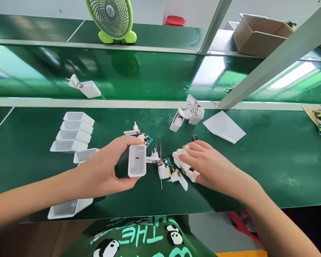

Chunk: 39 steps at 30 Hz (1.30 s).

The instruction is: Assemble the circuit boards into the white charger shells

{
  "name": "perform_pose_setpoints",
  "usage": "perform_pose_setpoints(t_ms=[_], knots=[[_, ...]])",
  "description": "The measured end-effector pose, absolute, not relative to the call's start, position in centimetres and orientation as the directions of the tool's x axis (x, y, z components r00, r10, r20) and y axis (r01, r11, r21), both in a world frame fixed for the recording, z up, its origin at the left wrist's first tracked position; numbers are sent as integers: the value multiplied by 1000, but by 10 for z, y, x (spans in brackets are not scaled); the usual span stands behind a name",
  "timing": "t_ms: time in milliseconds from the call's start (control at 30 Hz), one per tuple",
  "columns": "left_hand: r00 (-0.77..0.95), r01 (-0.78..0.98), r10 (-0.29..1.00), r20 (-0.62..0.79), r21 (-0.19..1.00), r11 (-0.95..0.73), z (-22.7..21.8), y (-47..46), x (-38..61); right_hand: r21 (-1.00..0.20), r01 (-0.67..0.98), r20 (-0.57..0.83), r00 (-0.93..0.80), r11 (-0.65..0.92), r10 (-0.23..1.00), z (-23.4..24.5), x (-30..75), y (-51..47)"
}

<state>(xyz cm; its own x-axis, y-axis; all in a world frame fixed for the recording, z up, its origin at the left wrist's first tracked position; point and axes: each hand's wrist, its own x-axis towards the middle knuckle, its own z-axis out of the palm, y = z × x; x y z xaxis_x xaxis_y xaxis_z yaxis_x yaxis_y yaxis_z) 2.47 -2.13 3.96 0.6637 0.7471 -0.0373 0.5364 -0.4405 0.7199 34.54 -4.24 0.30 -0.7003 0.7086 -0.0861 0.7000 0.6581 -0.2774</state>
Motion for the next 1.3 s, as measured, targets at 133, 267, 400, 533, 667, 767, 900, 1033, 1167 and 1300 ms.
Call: perform_pose_setpoints(t_ms=[133,267,400,533,667,767,900,1033,1167,1300], knots=[[688,556,697,-202,763,-328,41,-17,26,-699,602,269,-281,388,921,8,355,-51],[812,545,500,-301,698,-465,37,-7,19,-882,227,439,80,412,895,-4,355,-54],[858,512,374,-352,640,-572,39,2,7,-907,181,401,105,379,910,-17,356,-56],[826,563,364,-430,623,-542,49,8,1,-913,189,387,123,361,914,-23,358,-60],[818,574,386,-426,575,-583,48,12,0,-903,217,392,68,370,917,-30,364,-63],[797,588,396,-456,433,-683,41,7,-5,-912,218,369,64,348,927,-33,367,-66],[750,615,487,-447,201,-763,46,-13,-7,-924,221,342,107,313,934,-32,368,-65],[482,774,727,-489,-151,-615,52,-36,12,-939,200,293,47,278,955,-27,365,-61],[376,835,820,-432,-226,-502,36,-47,41,-964,161,226,77,212,971,-22,353,-67],[437,826,823,-364,-198,-527,19,-47,48,-970,176,176,43,166,983,-24,350,-77]])
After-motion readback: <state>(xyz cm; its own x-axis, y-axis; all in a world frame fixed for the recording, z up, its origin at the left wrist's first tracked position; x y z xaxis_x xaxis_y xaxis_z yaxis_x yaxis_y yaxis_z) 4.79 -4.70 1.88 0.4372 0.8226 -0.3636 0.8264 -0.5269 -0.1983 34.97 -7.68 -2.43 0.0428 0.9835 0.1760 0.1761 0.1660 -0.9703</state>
